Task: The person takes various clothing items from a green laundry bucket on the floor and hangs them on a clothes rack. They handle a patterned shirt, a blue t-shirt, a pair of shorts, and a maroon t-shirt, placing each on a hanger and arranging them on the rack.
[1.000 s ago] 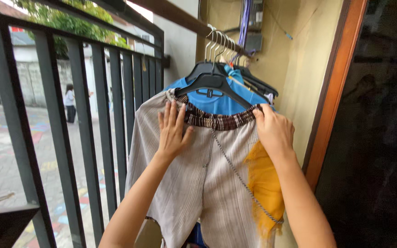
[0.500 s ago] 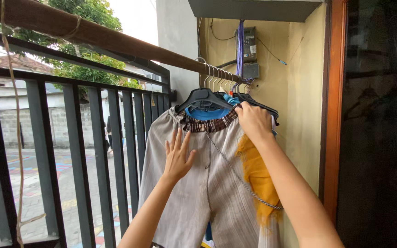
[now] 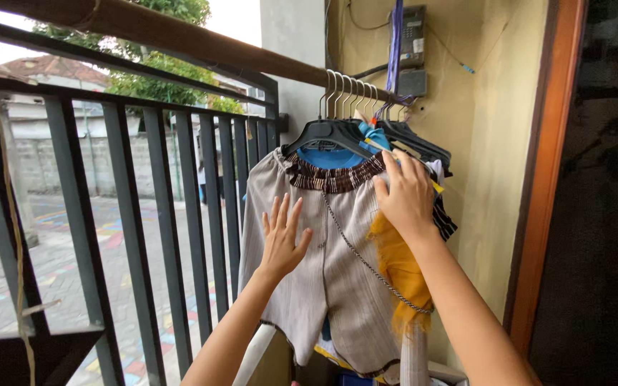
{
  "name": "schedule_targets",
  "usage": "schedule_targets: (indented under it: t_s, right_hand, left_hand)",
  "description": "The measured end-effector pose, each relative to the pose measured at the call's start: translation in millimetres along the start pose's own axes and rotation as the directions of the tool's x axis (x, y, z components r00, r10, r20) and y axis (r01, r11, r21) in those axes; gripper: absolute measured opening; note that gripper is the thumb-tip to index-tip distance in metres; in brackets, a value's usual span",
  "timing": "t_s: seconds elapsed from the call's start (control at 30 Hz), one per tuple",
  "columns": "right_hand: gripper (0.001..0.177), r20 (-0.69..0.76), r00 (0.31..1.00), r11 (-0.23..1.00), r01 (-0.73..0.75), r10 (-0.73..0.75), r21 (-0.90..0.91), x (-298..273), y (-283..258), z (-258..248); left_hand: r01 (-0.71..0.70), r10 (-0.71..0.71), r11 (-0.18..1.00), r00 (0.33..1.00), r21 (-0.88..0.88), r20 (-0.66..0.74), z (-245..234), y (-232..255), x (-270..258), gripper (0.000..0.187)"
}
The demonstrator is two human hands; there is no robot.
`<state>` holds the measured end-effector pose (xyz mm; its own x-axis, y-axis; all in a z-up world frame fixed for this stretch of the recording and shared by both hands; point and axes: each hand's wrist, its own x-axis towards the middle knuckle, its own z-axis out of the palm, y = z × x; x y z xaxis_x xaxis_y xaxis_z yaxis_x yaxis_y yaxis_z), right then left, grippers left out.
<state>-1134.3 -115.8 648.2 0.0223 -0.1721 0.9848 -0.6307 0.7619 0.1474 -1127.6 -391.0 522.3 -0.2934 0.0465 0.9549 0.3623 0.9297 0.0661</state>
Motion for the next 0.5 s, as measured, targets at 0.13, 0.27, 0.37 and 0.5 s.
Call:
schedule_targets:
  t_s: [0.13,0.27,0.37,0.5]
  right_hand:
    - [0.057,0.017,0.997,0.994,0.074,-0.073,-0.086,-29.8,-8.5,-4.4]
    - [0.057,0.061,0.996,0.998,0.063,-0.063,0.014,-70.6,-17.2,2.0]
    - [0.058,0.108,0.993,0.994,0.040,-0.051,0.101,-98.4,-25.8,11.6]
    - [0.062,0.210,0.975,0.978,0.029,-0.073,0.205,-136.2,-33.7,16.2]
  left_hand:
    - [0.016,-0.016,1.000,1.000,0.007,0.010,-4.7,17.6,-15.8,0.068]
    - [0.048,-0.048,0.999,0.999,0.007,0.006,-3.5,32.9,-36.0,0.068]
    - [0.094,-0.095,0.995,0.995,0.022,0.025,-2.3,44.7,-51.9,0.067]
    - [0.122,-0.122,0.993,0.992,0.001,0.012,-0.2,57.9,-76.0,0.067]
